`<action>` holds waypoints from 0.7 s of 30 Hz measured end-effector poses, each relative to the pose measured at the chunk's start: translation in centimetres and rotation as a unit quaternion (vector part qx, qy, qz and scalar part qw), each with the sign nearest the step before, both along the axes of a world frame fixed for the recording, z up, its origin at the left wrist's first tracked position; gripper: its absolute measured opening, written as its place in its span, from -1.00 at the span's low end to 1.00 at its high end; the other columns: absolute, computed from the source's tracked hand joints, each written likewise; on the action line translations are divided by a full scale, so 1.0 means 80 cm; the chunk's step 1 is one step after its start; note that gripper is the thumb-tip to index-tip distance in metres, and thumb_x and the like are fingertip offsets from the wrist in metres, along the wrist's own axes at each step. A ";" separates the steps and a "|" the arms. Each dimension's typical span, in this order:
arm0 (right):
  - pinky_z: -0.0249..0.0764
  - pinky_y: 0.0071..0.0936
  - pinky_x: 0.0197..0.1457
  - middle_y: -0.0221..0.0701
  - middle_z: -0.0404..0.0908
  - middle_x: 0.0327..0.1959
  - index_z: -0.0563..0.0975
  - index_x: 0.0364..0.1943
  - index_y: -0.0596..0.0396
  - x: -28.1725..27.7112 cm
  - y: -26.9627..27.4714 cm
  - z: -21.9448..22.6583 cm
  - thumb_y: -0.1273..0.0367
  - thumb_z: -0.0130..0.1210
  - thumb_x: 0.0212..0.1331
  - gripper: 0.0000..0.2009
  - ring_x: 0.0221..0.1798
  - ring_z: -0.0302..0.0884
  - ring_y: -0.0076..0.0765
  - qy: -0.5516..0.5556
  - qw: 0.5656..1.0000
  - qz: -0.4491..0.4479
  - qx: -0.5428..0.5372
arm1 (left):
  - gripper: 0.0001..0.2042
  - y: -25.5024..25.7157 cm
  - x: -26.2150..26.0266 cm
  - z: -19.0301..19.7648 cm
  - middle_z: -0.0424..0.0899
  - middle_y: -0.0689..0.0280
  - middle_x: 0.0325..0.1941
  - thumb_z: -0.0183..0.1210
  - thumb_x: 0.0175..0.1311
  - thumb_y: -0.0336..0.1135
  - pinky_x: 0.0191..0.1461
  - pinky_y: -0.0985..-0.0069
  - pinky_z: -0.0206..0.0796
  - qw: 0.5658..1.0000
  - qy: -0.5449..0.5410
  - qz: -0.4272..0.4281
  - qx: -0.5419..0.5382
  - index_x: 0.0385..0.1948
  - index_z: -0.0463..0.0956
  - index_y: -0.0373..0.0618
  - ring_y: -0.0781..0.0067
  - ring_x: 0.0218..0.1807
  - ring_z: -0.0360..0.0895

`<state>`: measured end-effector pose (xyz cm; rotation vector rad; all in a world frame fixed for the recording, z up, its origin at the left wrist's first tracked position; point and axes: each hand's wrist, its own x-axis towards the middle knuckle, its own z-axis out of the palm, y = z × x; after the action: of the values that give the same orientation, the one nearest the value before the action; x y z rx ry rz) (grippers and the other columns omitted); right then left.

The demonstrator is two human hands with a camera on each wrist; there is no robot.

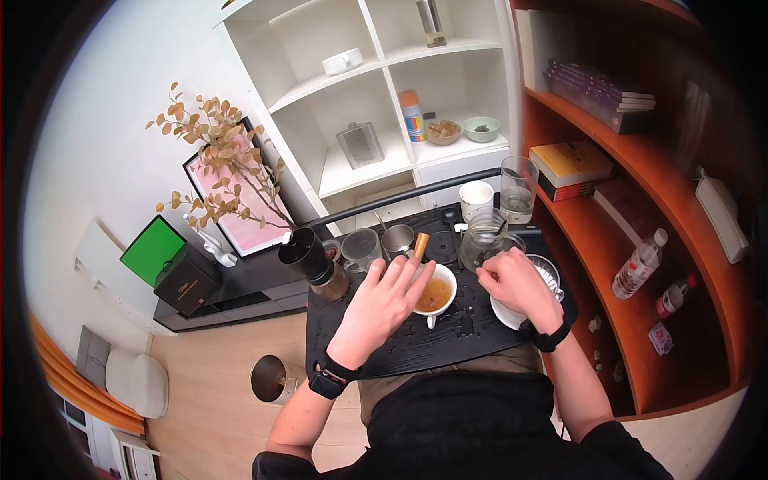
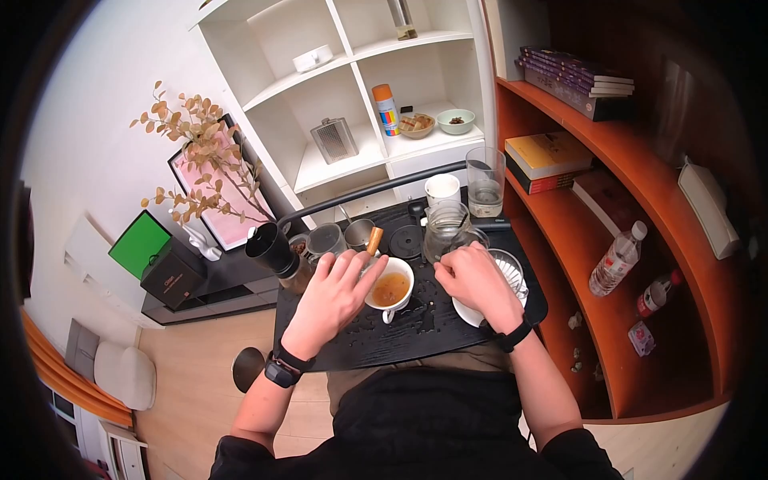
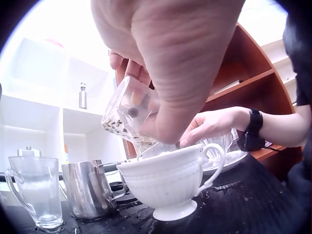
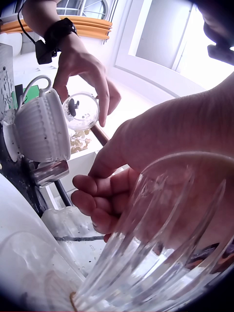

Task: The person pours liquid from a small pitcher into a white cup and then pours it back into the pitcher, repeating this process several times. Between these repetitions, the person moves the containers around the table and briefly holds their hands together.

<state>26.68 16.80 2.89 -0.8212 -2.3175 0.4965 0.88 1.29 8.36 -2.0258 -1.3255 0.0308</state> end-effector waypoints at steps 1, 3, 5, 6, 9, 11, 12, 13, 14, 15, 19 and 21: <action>0.62 0.04 0.19 0.09 0.69 -0.48 0.70 -0.49 0.31 0.000 0.001 0.000 0.32 0.29 0.45 -0.64 -0.29 0.71 0.35 0.000 1.000 0.000 0.000 | -0.25 0.001 0.000 -0.001 0.61 0.26 0.40 0.37 0.36 -0.35 0.54 0.17 0.35 1.000 0.000 0.000 0.000 0.67 0.48 -0.01 0.21 0.45 0.56; 0.62 0.04 0.19 0.09 0.69 -0.48 0.71 -0.49 0.31 0.000 0.002 -0.002 0.32 0.29 0.45 -0.64 -0.29 0.71 0.35 0.000 1.000 0.001 -0.003 | -0.24 0.002 -0.001 -0.003 0.61 0.26 0.41 0.37 0.36 -0.35 0.54 0.17 0.35 1.000 0.000 -0.003 0.002 0.68 0.47 -0.02 0.21 0.45 0.56; 0.62 0.04 0.19 0.08 0.70 -0.48 0.71 -0.49 0.31 0.000 0.002 -0.003 0.32 0.29 0.45 -0.64 -0.29 0.71 0.35 0.001 1.000 0.002 -0.002 | -0.23 0.001 -0.001 -0.002 0.61 0.26 0.41 0.39 0.34 -0.36 0.54 0.16 0.34 1.000 -0.010 -0.004 0.000 0.68 0.47 -0.02 0.21 0.45 0.56; 0.62 0.04 0.19 0.08 0.70 -0.48 0.71 -0.48 0.31 0.000 0.002 -0.003 0.31 0.29 0.46 -0.64 -0.29 0.71 0.35 0.003 1.000 0.002 0.000 | -0.22 0.001 0.000 -0.001 0.61 0.26 0.41 0.40 0.32 -0.36 0.54 0.16 0.34 1.000 -0.021 -0.005 -0.002 0.67 0.47 -0.02 0.21 0.45 0.56; 0.62 0.04 0.19 0.08 0.70 -0.47 0.72 -0.48 0.31 0.000 0.001 -0.001 0.31 0.29 0.46 -0.64 -0.29 0.71 0.35 0.000 1.000 0.004 0.006 | -0.21 0.001 -0.002 -0.002 0.61 0.26 0.40 0.44 0.27 -0.37 0.54 0.14 0.34 0.997 -0.077 -0.010 -0.014 0.64 0.49 -0.03 0.19 0.44 0.56; 0.59 0.05 0.17 0.07 0.70 -0.46 0.70 -0.47 0.32 0.001 0.003 -0.004 0.30 0.28 0.46 -0.64 -0.28 0.68 0.36 0.001 1.000 0.006 0.001 | -0.22 -0.003 -0.002 0.004 0.61 0.24 0.38 0.46 0.23 -0.38 0.54 0.13 0.34 0.993 -0.117 -0.017 -0.023 0.61 0.51 -0.04 0.16 0.43 0.56; 0.57 0.06 0.16 0.06 0.70 -0.45 0.67 -0.46 0.33 0.001 0.004 -0.006 0.29 0.27 0.46 -0.63 -0.27 0.65 0.37 0.003 1.000 0.008 -0.003 | -0.23 -0.004 -0.003 0.006 0.62 0.23 0.37 0.47 0.20 -0.38 0.53 0.12 0.35 0.987 -0.158 -0.024 -0.031 0.57 0.53 -0.05 0.12 0.42 0.57; 0.57 0.06 0.16 0.06 0.70 -0.45 0.67 -0.46 0.33 0.001 0.003 -0.004 0.29 0.27 0.46 -0.63 -0.27 0.65 0.37 0.003 1.000 0.008 -0.002 | -0.23 -0.004 -0.006 0.005 0.62 0.23 0.37 0.47 0.20 -0.38 0.53 0.12 0.35 0.987 -0.158 -0.024 -0.031 0.57 0.53 -0.05 0.12 0.42 0.57; 0.57 0.06 0.15 0.07 0.70 -0.45 0.67 -0.46 0.33 0.001 0.002 -0.002 0.29 0.27 0.46 -0.63 -0.27 0.65 0.37 0.001 1.000 0.008 -0.006 | -0.24 -0.004 -0.009 0.003 0.63 0.20 0.34 0.48 0.16 -0.39 0.51 0.11 0.36 0.978 -0.205 -0.040 -0.020 0.52 0.55 -0.07 0.08 0.39 0.58; 0.57 0.06 0.14 0.07 0.70 -0.45 0.68 -0.47 0.33 0.002 0.002 0.000 0.29 0.27 0.46 -0.63 -0.27 0.65 0.37 -0.002 1.000 0.008 -0.010 | -0.26 -0.005 -0.013 0.000 0.64 0.17 0.32 0.50 0.11 -0.40 0.49 0.10 0.38 0.966 -0.253 -0.055 -0.009 0.47 0.57 -0.09 0.04 0.36 0.59; 0.58 0.08 0.12 0.08 0.70 -0.45 0.68 -0.47 0.33 0.001 0.003 -0.004 0.29 0.28 0.46 -0.63 -0.27 0.66 0.37 -0.001 1.000 0.007 -0.003 | -0.28 -0.008 -0.025 -0.012 0.67 0.11 0.25 0.58 -0.01 -0.42 0.42 0.09 0.42 0.930 -0.362 -0.053 0.043 0.34 0.59 -0.12 -0.05 0.30 0.61; 0.59 0.09 0.11 0.09 0.69 -0.45 0.68 -0.47 0.33 0.001 0.003 -0.004 0.29 0.28 0.46 -0.63 -0.26 0.67 0.38 0.007 1.000 0.008 -0.009 | -0.29 -0.014 -0.034 -0.018 0.68 0.11 0.25 0.58 -0.01 -0.43 0.42 0.10 0.42 0.912 -0.407 -0.030 0.033 0.32 0.58 -0.12 -0.05 0.29 0.62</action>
<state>26.75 17.03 2.58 -0.8053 -2.3119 0.5294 -1.88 0.14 6.96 -2.0911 -1.6980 -0.9685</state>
